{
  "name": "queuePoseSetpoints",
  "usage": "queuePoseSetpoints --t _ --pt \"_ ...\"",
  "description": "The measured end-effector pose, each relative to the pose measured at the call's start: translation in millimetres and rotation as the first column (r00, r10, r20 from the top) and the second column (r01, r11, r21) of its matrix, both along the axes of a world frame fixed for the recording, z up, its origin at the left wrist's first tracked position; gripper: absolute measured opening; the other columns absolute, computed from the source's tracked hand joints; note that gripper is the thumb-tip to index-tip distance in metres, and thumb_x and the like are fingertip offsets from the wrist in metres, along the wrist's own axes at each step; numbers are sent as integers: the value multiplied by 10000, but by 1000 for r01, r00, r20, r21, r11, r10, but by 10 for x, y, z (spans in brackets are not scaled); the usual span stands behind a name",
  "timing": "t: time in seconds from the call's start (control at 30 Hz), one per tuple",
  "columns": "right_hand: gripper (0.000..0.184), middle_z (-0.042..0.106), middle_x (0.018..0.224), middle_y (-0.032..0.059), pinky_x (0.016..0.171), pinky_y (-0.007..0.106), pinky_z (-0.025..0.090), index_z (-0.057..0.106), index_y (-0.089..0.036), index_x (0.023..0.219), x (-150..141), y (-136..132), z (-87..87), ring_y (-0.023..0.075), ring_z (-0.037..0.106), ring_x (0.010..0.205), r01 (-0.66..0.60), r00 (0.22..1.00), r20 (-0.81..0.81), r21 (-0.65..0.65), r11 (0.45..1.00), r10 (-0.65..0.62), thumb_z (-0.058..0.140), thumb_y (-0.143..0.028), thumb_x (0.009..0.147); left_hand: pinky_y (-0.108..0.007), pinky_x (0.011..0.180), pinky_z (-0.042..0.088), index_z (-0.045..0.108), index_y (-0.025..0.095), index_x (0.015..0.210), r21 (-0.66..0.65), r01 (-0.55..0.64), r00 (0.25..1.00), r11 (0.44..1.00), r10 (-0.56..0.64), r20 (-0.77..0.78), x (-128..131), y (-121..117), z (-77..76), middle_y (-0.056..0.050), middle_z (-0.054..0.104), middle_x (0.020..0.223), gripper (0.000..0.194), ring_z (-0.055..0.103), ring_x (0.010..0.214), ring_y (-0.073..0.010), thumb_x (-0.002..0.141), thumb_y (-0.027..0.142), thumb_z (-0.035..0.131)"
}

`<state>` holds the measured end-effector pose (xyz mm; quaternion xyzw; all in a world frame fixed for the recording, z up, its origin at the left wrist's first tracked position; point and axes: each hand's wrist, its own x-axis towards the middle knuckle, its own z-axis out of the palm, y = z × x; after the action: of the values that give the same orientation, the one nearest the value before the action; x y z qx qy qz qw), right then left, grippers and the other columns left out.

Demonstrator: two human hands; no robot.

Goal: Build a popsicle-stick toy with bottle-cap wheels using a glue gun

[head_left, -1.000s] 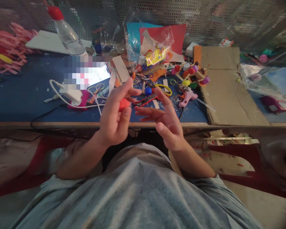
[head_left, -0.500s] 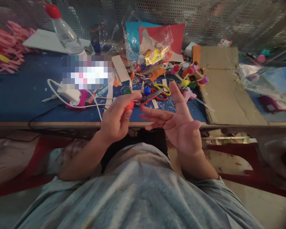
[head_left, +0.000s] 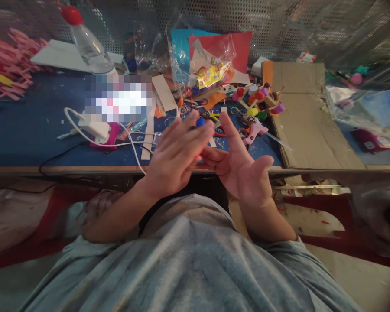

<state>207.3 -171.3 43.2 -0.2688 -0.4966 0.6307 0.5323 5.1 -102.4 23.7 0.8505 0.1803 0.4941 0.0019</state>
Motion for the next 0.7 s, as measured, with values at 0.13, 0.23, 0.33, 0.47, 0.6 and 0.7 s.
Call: queuePoseSetpoints --t 0.13,0.23,0.33,0.47,0.6,0.7 --pt "1064 757 1614 27 1322 653 543 125 -475 1849 -52 13 -14 316 658 1595 4 999 -33 31 1000 -3 445 -991 974 -531 1495 329 396 351 1804 57 -54 994 997 48 98 99 -39 -31 -10 613 1760 576 398 1765 -224 1229 351 386" --pt "1088 666 1719 34 1349 667 512 158 -471 1847 -67 34 -26 321 571 1673 25 999 -33 8 1000 -24 412 -1028 948 -574 1522 246 392 351 1807 38 -90 993 995 87 76 154 -34 -63 -12 619 1753 579 329 1792 -239 1228 346 396" --pt "1131 596 1783 28 1397 685 436 147 -470 1849 -77 53 -18 323 479 1736 28 999 -41 -9 1000 -29 401 -1058 917 -608 1532 180 426 358 1783 22 -54 997 998 53 49 190 -10 -118 -8 636 1739 563 314 1798 -246 1225 293 390" --pt "1173 580 1794 43 1419 693 389 113 -463 1853 -94 63 17 320 439 1759 6 993 -120 -34 999 -10 435 -1064 899 -625 1539 77 397 377 1794 20 -82 977 996 77 197 218 -12 -173 9 569 1795 562 171 1836 -246 1234 378 352" --pt "1185 526 1835 40 1412 669 407 118 -459 1852 -98 67 45 301 387 1786 -51 980 -198 -76 996 35 489 -1050 893 -616 1529 169 437 364 1775 37 -91 988 995 85 126 232 -42 -143 5 617 1755 550 275 1813 -240 1232 329 357" --pt "1155 542 1822 34 1425 687 370 115 -473 1846 -98 75 43 296 408 1775 -72 969 -244 -84 994 49 465 -1046 905 -570 1534 144 435 333 1781 92 -169 952 981 138 273 222 -36 -128 8 543 1815 560 208 1832 -225 1223 334 380"
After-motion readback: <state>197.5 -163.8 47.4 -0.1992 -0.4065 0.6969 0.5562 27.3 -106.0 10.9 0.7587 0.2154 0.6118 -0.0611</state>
